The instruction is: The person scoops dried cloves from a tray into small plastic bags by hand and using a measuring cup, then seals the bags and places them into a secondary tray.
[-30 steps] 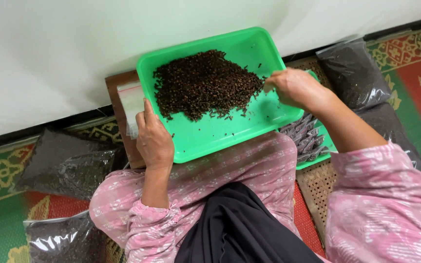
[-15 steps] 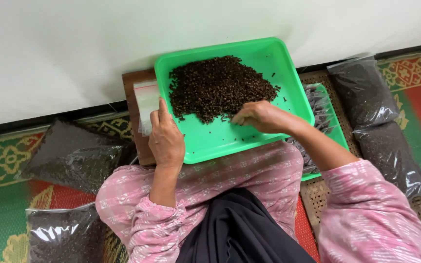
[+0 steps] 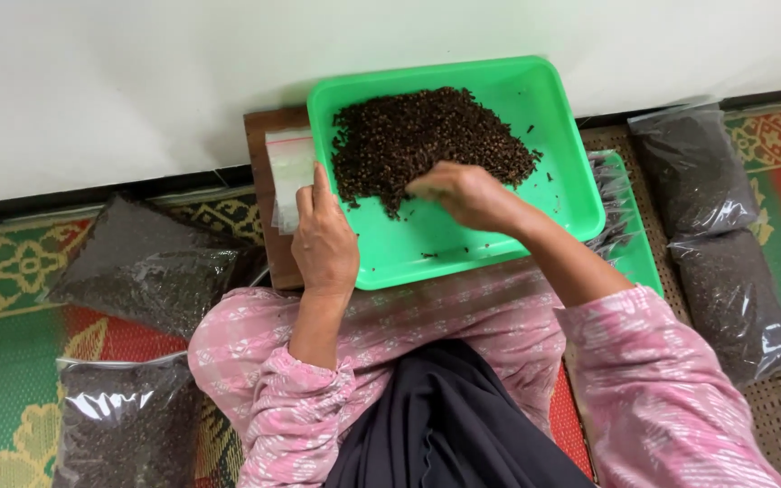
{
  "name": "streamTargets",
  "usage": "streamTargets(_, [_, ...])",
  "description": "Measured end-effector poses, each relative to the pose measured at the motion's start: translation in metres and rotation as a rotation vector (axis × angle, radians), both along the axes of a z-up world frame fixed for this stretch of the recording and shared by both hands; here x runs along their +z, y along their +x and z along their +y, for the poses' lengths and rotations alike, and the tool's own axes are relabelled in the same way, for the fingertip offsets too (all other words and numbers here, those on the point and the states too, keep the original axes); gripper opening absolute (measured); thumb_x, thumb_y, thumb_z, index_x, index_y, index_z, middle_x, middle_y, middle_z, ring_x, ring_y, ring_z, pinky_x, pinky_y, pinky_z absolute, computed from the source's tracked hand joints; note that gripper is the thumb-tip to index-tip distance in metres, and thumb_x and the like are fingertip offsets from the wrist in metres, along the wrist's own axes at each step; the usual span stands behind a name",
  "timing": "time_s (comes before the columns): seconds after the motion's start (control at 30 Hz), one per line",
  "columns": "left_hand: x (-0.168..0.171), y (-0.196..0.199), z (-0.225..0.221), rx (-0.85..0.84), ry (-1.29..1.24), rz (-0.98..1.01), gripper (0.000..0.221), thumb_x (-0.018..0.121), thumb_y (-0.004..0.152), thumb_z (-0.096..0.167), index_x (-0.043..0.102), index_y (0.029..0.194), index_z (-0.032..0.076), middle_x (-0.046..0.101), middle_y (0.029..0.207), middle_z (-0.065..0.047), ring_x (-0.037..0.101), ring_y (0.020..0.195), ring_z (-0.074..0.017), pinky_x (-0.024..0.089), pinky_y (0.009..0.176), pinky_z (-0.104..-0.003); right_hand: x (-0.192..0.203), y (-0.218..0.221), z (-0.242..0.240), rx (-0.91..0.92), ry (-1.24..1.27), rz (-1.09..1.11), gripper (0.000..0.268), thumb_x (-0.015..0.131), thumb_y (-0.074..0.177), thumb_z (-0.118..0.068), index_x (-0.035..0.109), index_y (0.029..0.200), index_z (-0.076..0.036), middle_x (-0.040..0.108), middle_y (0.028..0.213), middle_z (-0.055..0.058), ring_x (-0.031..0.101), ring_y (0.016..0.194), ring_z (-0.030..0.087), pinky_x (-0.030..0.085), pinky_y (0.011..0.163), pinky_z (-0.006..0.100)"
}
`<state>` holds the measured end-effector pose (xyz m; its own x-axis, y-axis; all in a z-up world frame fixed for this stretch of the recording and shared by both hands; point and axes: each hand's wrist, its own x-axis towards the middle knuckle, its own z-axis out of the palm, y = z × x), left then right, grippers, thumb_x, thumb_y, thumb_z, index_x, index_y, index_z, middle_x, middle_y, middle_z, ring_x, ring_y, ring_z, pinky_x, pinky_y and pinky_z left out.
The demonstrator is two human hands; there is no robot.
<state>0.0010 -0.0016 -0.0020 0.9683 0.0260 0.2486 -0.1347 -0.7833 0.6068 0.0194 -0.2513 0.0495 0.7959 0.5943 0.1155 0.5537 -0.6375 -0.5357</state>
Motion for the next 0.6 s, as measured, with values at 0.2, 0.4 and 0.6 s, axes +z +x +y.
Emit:
streamTargets(0.2, [-0.006, 0.002, -0.002, 0.02, 0.01, 0.045, 0.05, 0.037, 0.109, 0.017, 0.034, 0.159, 0.016, 0.05, 0.118, -0.006, 0.071, 0.086, -0.0373, 0.062, 0.065, -0.052, 0.017, -0.027, 0.044, 0.14, 0.115, 0.256, 0.037, 0.052, 0.088, 0.008, 0.074, 0.114, -0.005, 0.071, 0.098, 0.017, 0.072, 0.087, 0.031, 0.059, 0.08, 0.042])
streamTargets(0.4, [-0.003, 0.0, -0.001, 0.03, -0.012, 0.046, 0.051, 0.036, 0.109, 0.019, 0.035, 0.159, 0.017, 0.051, 0.119, -0.005, 0.071, 0.084, -0.0381, 0.062, 0.065, -0.053, -0.043, -0.009, 0.072, 0.118, 0.013, -0.043, 0.033, 0.055, 0.083, -0.002, 0.07, 0.108, -0.016, 0.064, 0.1, 0.008, 0.071, 0.087, 0.033, 0.06, 0.074, 0.042])
streamTargets(0.6, [-0.003, -0.001, -0.003, 0.042, -0.012, 0.016, 0.049, 0.036, 0.109, 0.018, 0.038, 0.158, 0.016, 0.052, 0.117, -0.005, 0.071, 0.08, -0.0357, 0.062, 0.061, -0.049, -0.002, 0.016, 0.064, -0.016, -0.168, -0.37, 0.019, 0.067, 0.093, -0.011, 0.072, 0.11, -0.016, 0.062, 0.113, 0.004, 0.063, 0.095, 0.027, 0.056, 0.071, 0.037])
